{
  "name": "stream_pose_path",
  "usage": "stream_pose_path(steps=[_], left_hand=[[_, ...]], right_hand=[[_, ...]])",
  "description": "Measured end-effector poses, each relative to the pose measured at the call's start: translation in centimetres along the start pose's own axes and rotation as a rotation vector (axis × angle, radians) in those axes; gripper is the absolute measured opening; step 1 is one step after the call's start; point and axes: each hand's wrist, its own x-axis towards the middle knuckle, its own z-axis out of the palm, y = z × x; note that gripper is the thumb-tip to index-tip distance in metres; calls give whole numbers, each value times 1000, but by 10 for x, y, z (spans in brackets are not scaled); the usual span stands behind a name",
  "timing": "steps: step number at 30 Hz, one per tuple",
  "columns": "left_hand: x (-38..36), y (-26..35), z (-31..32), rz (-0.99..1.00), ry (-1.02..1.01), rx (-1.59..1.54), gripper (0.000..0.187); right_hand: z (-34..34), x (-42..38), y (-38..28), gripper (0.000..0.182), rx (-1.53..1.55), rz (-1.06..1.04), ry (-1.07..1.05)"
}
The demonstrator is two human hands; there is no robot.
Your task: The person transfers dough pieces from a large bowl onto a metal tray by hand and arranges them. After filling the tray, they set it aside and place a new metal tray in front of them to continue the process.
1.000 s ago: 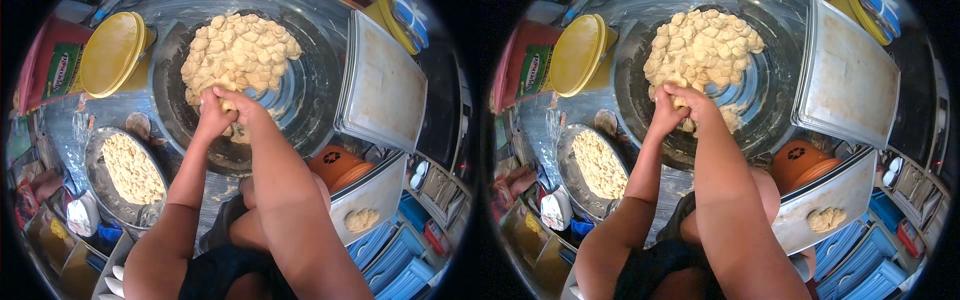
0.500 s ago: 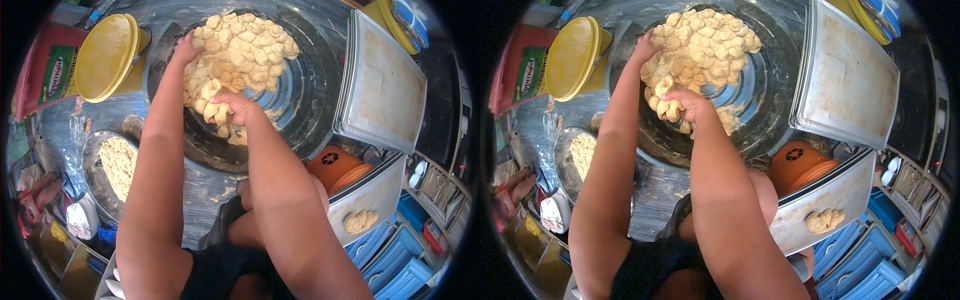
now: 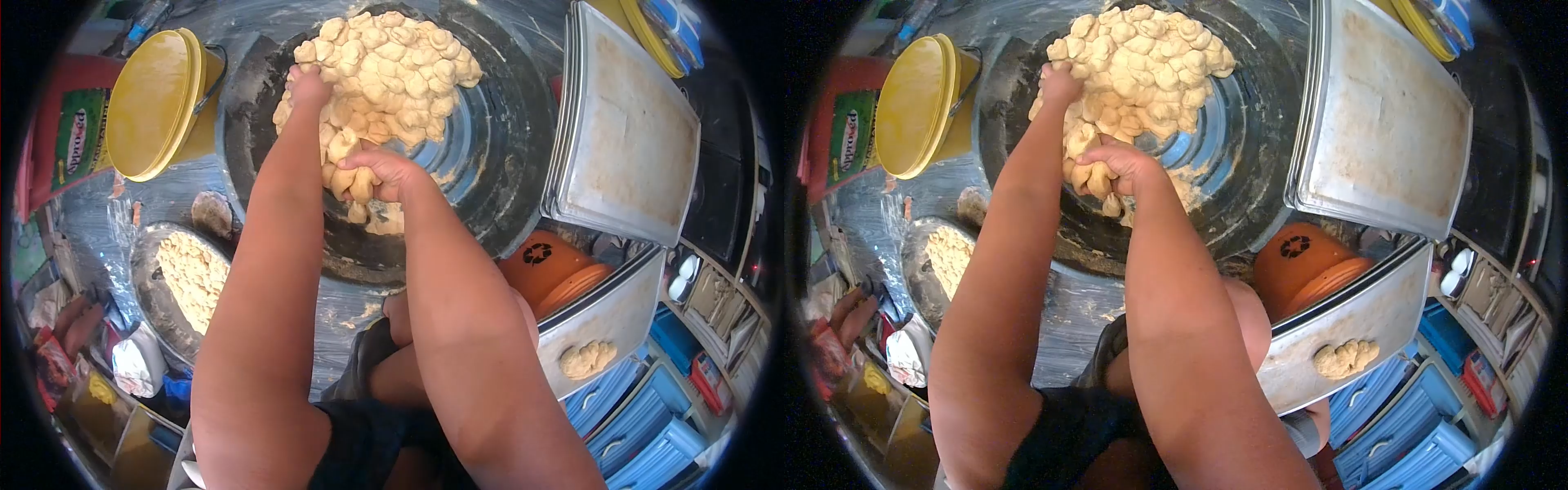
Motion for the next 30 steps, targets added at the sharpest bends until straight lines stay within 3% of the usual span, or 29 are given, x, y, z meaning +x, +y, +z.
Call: stream_pose_path(steps=[7, 10, 11, 12, 14, 16, 18, 20, 22, 23, 24, 26, 27, 30], left_hand=[[-51, -57, 11, 303, 250, -20, 47], [-83, -62, 11, 305, 211, -87, 56], [-93, -54, 8, 156, 202, -189, 70], [-93, -47, -3, 154, 203, -191, 70], [-88, -38, -12, -29, 39, 101, 78], [-71, -36, -8, -31, -6, 274, 79], [-63, -28, -13, 121, 24, 495, 78], [-58, -22, -18, 154, -59, 453, 76], [-57, -19, -22, 188, -287, 507, 86], [-67, -22, -21, 243, -209, 504, 68], [-68, -29, -17, 240, -203, 509, 68], [-68, -49, 5, 342, -88, 441, 43], [-73, -59, 17, 408, 31, 501, 44], [-97, -70, 27, 321, -13, 334, 40]], right_hand=[[-2, 3, -2, 47, 29, -18, -22], [-4, 6, 0, 44, 29, -13, -71], [-4, 6, 1, 44, 13, -11, -73], [-3, 6, 2, 45, -4, -8, -73], [-5, 8, 5, 45, -14, -6, -61], [-5, 6, 10, 46, -18, -3, -49], [-5, 3, 9, 46, -33, -4, -12], [-6, 3, 7, 46, -41, 3, -10], [-4, 3, 6, 45, -45, 10, -14], [-3, 4, 5, 46, -34, 15, -12], [-1, 5, 3, 46, -23, 19, -12], [3, 5, 1, 46, -5, 2, -24], [4, 5, 1, 47, 14, -12, -27], [2, 8, 2, 50, -37, 9, -30]])
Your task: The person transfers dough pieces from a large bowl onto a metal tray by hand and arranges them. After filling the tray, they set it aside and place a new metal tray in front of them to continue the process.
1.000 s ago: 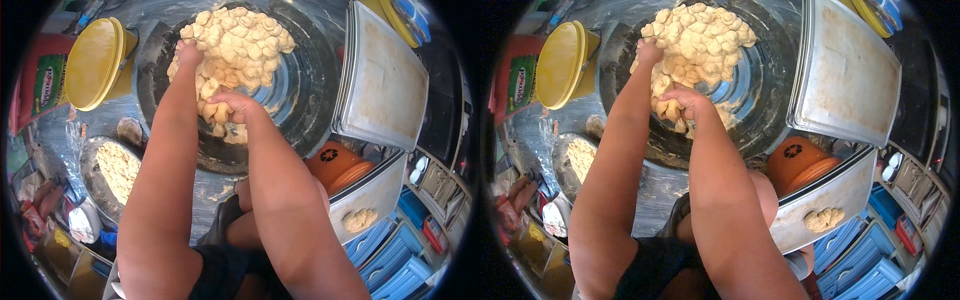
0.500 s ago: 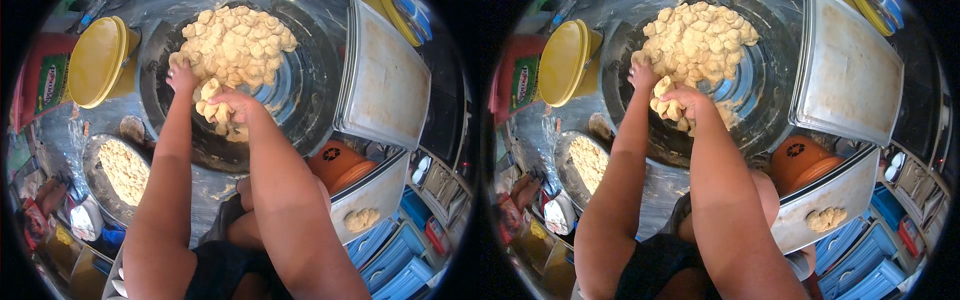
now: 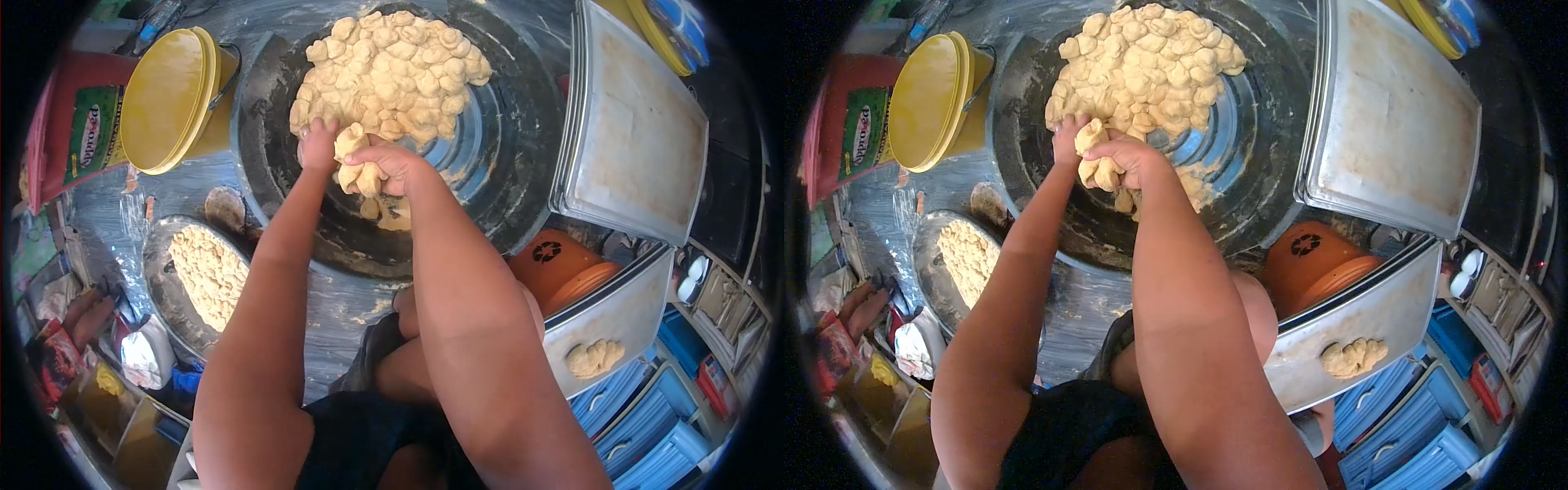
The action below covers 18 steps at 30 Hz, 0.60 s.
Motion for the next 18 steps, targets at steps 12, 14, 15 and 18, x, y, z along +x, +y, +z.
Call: stream_pose_path(steps=[12, 14, 15, 18], left_hand=[[-50, -43, 6, -140, -735, -1868, 37], [-51, -29, 42, -181, -915, -1820, 37], [-52, -49, 57, -223, -970, -1799, 37], [-127, -18, 66, -338, -1013, -1755, 38]], right_hand=[[4, 7, -1, 34, -255, -27, 143], [-12, 4, 15, 33, -47, -313, -50], [11, -27, -7, 24, -144, -111, -58], [24, -88, -1, 18, -257, 76, 9]])
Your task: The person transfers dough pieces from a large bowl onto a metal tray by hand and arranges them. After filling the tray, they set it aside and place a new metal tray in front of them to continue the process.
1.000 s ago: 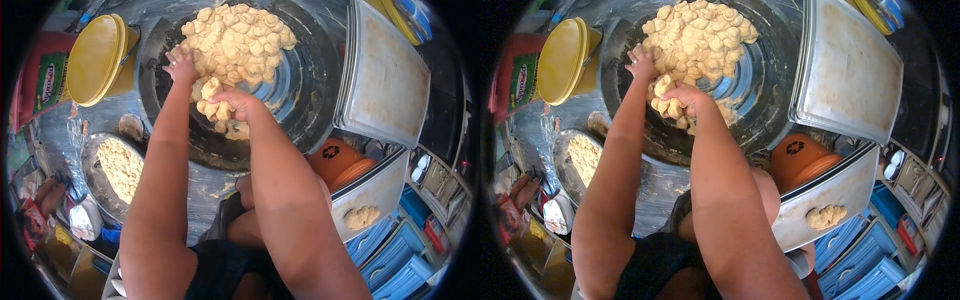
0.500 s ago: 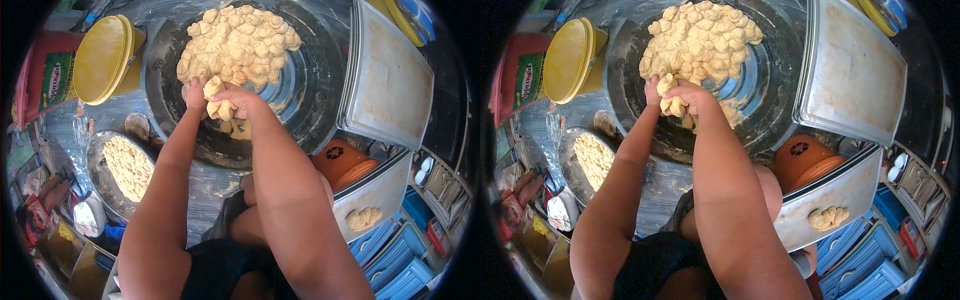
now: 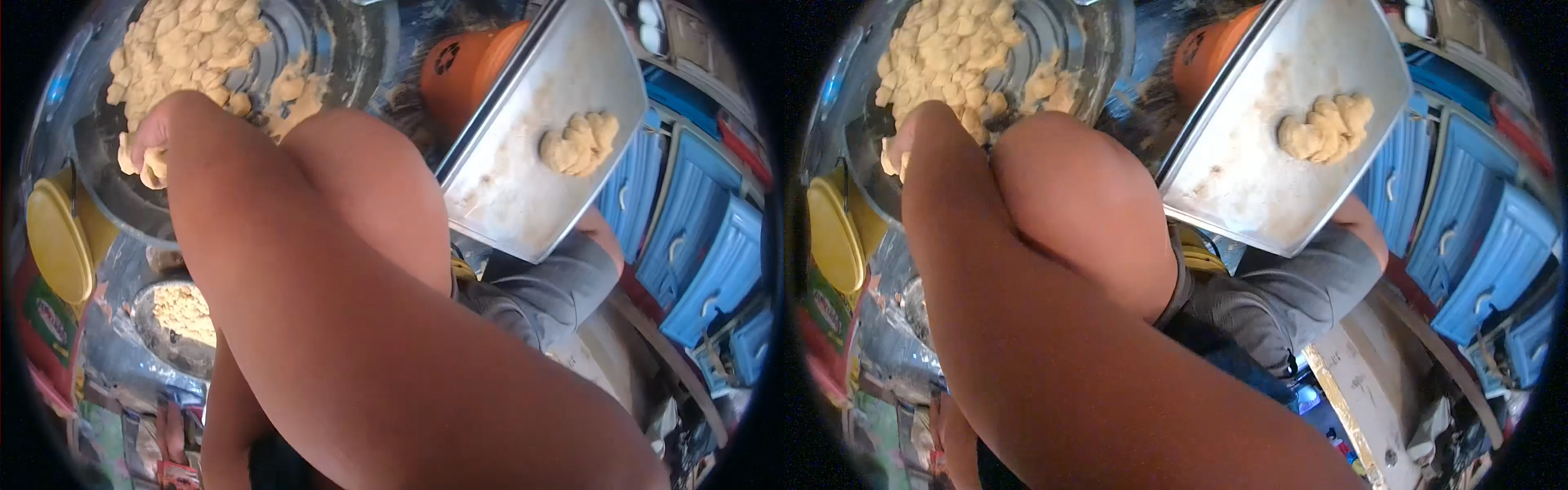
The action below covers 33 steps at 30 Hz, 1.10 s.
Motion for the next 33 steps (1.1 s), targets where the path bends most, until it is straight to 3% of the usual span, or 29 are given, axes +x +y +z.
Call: stream_pose_path(steps=[4, 6, 7, 8, 9, 11, 12, 13, 14, 16, 18, 20, 24, 27, 28, 30, 32, 33], left_hand=[[-55, 1, 49, 260, 199, -77, 44], [-42, 46, 58, 417, 224, -95, 47], [-45, 40, 62, 606, 264, -184, 51], [-56, 44, 61, 640, 242, -169, 51], [-70, 47, 60, 598, 239, -263, 49], [-91, 63, 80, 606, 167, -354, 45], [-109, 75, 106, 659, 102, -354, 44], [-124, 88, 125, 682, 122, -320, 43], [-136, 100, 130, 730, -66, -342, 43], [-163, 126, 186, 798, 62, -284, 46], [-186, 141, 245, 828, -25, -162, 48], [-197, 145, 307, 911, -95, 44, 50], [-214, 111, 448, 794, -280, 301, 47], [-197, 74, 508, 678, -431, 665, 43], [-183, 59, 519, 751, -444, 842, 41], [-148, 26, 530, 1068, -477, 1153, 45], [-111, -5, 527, 1096, -580, 1328, 55], [-95, -21, 517, 1027, -568, 1497, 60]], right_hand=[[34, -35, -45, 32, -468, -77, 161], [13, 17, -30, 37, -331, -55, 31], [11, 26, -23, 47, -314, -108, 36], [17, 24, -23, 58, -285, -159, 39], [29, 14, -30, 58, -304, -188, 47], [48, -11, -36, 66, -580, -274, 109], [56, -31, -44, 62, -507, -234, 10], [61, -32, -45, 61, -518, -337, 12], [67, -35, -47, 60, -535, -442, 13], [81, -102, -54, 60, -531, -515, 84], [83, -162, -46, 62, -331, -768, 46], [77, -222, -19, 63, -160, -962, 159], [66, -338, 49, 60, 22, -1170, 449], [55, -380, 110, 54, 58, -1256, 912], [49, -385, 130, 52, 55, -1287, 1076], [31, -388, 169, 50, -124, -1189, 1412], [6, -374, 212, 53, -301, -1022, 1661], [-6, -363, 233, 53, -311, -1020, 1660]])
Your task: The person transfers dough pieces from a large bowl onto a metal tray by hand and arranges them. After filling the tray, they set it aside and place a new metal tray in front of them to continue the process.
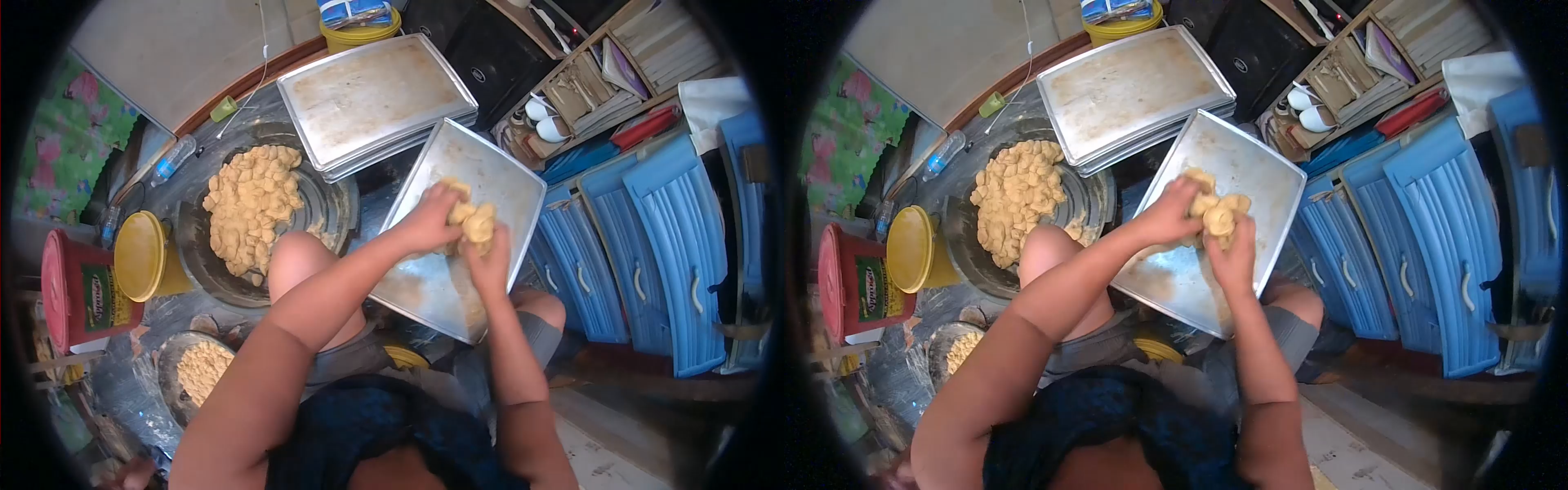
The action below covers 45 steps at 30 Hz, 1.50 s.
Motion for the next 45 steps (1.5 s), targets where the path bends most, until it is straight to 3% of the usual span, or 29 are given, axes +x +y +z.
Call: stream_pose_path(steps=[2, 4, 7, 11, 13, 17, 19, 21, 24, 26, 27, 29, 33, 34, 36, 37, 38, 39, 40, 41, 42, 43, 45], left_hand=[[-2, -16, 17, -61, -108, 101, 66], [-3, -22, 23, -25, -211, 419, 75], [14, -8, 2, -143, -368, 291, 62], [28, -20, -6, -128, -387, 201, 54], [36, -25, -2, -173, -146, 53, 48], [35, -31, 9, -45, 48, 402, 36], [40, -37, 13, -58, 8, 349, 33], [42, -40, 16, -81, -35, 294, 30], [45, -33, 14, -114, 141, 337, 25], [43, -38, 13, -121, 195, 387, 25], [42, -41, 13, -121, 249, 437, 24], [41, -54, 11, -184, 151, 419, 25], [49, -58, 0, -391, -16, 255, 27], [50, -63, 0, -390, -22, 252, 27], [53, -73, 2, -306, 192, 149, 24], [57, -74, 3, -306, 186, 145, 24], [60, -75, 3, -395, 246, -182, 23], [63, -73, 1, -477, 301, -509, 22], [62, -56, -7, -472, 274, -820, 27], [62, -51, -9, -468, 266, -819, 27], [63, -47, -10, -417, 268, -773, 32], [63, -41, -13, -368, 270, -727, 36], [58, -39, -15, -387, 203, -583, 35]], right_hand=[[4, -16, 36, 58, -724, -59, -127], [9, -13, 38, 60, -755, -37, -139], [9, -4, 35, 60, -783, -33, -126], [5, 3, 46, 54, -697, -106, -74], [-2, 13, 46, 53, -650, -114, -68], [-14, 34, 41, 34, -490, 52, -107], [-14, 47, 31, 25, 93, 331, -6], [-14, 66, 13, 29, 14, 45, 164], [-4, 113, 28, 37, 54, -55, 169], [11, 140, 31, 39, -313, -366, 305], [22, 149, 41, 39, -309, -363, 302], [46, 159, 69, 42, -636, -183, -78], [54, 159, 49, 43, -838, -200, -127], [50, 155, 28, 44, -749, -167, -175], [48, 149, 20, 45, -666, -135, -220], [50, 143, 27, 44, -416, -86, -363], [49, 139, 32, 43, -160, -35, -495], [48, 139, 32, 43, -159, -30, -488], [45, 141, 33, 43, -5, 117, -439], [42, 144, 34, 42, 151, 259, -387], [36, 150, 42, 39, 35, 43, -169], [30, 157, 44, 39, 36, 43, -164], [20, 168, 49, 47, 168, 242, 196]])
